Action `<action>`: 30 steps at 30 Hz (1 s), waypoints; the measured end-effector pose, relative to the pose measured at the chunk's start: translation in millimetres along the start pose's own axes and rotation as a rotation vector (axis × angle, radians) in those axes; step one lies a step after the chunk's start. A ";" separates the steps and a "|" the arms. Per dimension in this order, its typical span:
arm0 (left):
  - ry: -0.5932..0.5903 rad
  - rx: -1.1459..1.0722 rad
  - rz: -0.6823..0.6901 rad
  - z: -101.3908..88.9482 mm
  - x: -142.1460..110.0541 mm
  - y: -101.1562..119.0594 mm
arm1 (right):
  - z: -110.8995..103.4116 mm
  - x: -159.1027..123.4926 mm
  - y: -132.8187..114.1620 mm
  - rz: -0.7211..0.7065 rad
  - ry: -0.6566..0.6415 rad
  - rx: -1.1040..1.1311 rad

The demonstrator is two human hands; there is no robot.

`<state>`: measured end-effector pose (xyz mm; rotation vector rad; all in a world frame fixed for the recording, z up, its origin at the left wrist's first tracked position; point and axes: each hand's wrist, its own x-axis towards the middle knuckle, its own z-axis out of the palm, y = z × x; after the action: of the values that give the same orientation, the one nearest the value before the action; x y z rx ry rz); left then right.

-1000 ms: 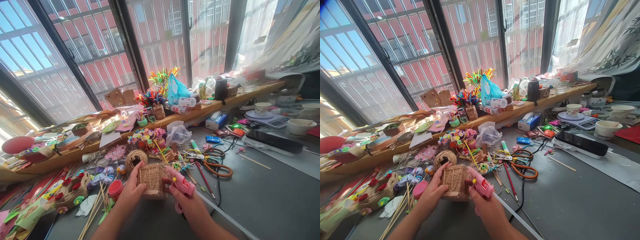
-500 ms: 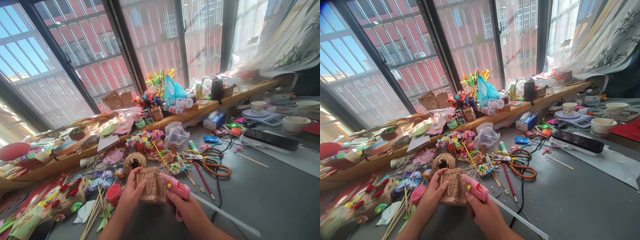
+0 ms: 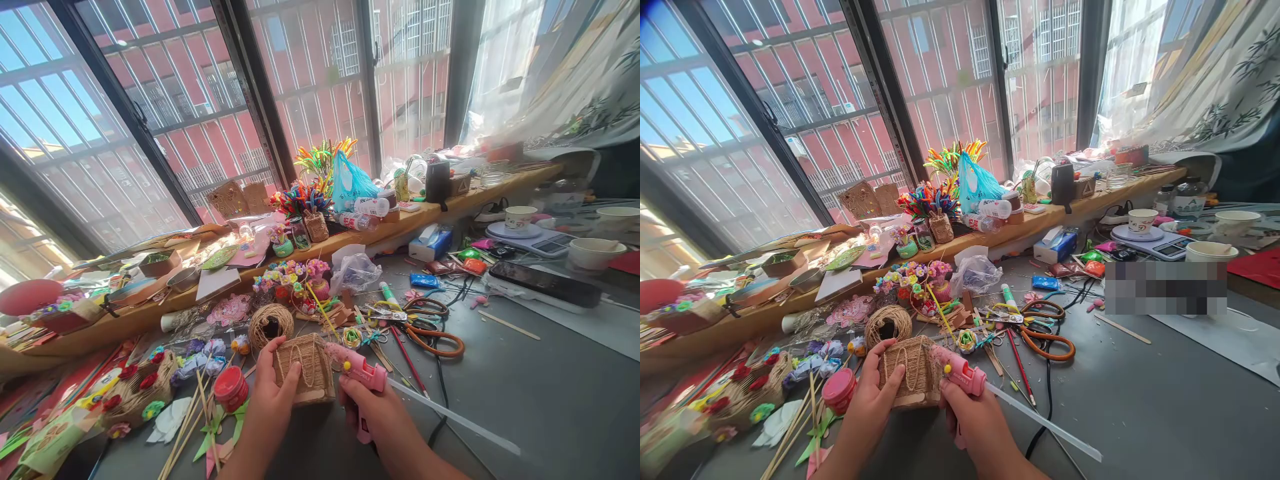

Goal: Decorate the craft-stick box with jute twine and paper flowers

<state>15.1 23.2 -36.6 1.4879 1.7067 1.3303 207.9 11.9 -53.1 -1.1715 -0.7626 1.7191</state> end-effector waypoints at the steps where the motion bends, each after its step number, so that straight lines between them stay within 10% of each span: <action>1: 0.004 -0.006 0.003 1.6 -1.3 1.4 | -0.2 0.0 0.1 -0.007 0.008 -0.005; 30: -0.079 0.001 -0.035 5.5 0.3 8.5 | 0.1 -3.8 -0.5 -0.016 0.057 0.047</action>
<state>23.5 24.7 -31.1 1.4844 1.6768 1.2366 208.6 8.6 -51.2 -1.1747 -0.6921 1.6741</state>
